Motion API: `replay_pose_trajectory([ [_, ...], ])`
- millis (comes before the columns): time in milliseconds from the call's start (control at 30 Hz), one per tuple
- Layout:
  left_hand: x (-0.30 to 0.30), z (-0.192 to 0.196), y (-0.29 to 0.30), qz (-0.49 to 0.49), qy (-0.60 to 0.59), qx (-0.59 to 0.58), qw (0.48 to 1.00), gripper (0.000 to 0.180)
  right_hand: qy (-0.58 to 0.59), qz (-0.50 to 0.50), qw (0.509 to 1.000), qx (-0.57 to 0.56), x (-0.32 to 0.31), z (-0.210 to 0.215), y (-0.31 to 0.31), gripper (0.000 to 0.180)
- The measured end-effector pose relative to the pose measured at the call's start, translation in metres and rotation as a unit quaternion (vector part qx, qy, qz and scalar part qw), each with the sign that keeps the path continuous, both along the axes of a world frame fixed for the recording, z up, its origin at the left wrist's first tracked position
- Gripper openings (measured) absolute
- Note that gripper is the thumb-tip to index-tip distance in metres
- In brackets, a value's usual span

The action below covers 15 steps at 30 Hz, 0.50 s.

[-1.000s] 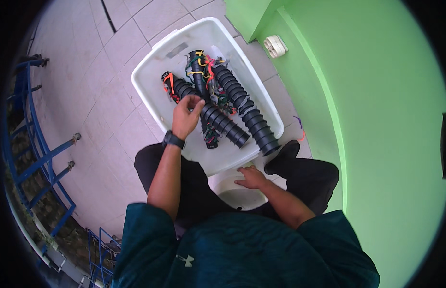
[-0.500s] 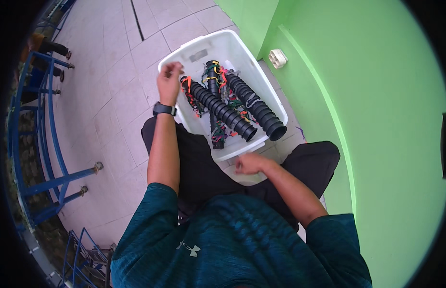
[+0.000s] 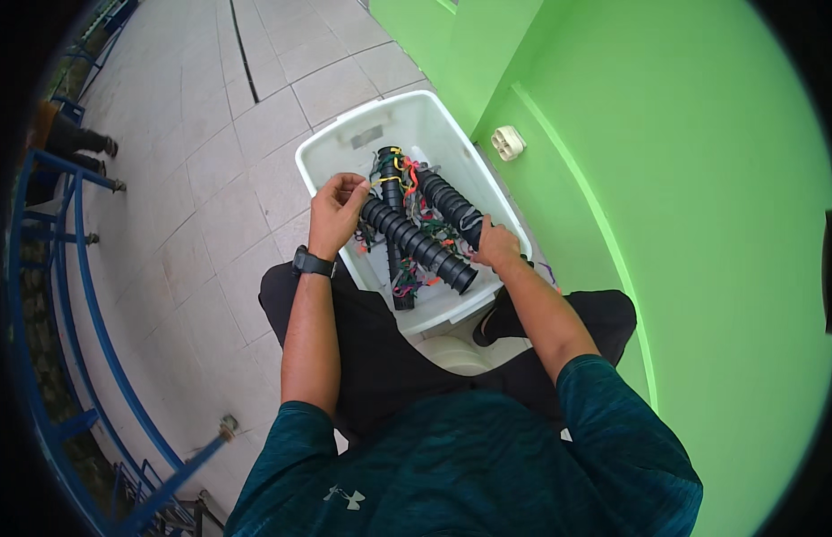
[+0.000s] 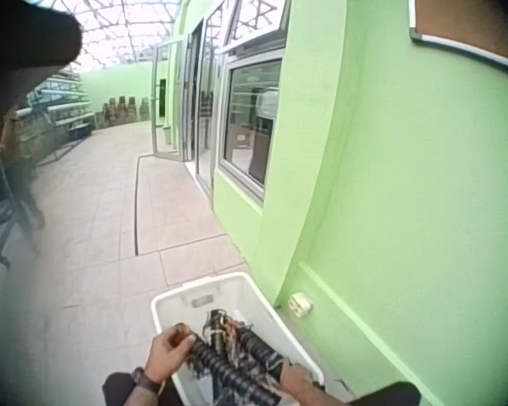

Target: Assemble plastic hydroponic pipe components and caps from a storage bin.

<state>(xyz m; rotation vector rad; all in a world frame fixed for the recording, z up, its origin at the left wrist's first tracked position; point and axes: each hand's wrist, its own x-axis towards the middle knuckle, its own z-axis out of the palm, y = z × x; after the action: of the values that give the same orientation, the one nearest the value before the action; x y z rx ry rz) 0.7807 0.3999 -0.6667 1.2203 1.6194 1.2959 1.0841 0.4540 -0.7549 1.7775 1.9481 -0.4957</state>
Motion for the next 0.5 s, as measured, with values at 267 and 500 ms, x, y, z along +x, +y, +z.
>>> replay_pose_trajectory([
  [267,-0.03,-0.014,0.032,0.161,0.009,-0.023,0.987,0.032,0.371,-0.25,0.856,-0.26,0.035,0.113,0.031,0.074],
  [500,0.043,-0.047,0.013,0.002,0.051,-0.149,0.988,0.052,0.584,-0.429,0.543,-0.424,0.117,0.172,-0.108,0.054],
])
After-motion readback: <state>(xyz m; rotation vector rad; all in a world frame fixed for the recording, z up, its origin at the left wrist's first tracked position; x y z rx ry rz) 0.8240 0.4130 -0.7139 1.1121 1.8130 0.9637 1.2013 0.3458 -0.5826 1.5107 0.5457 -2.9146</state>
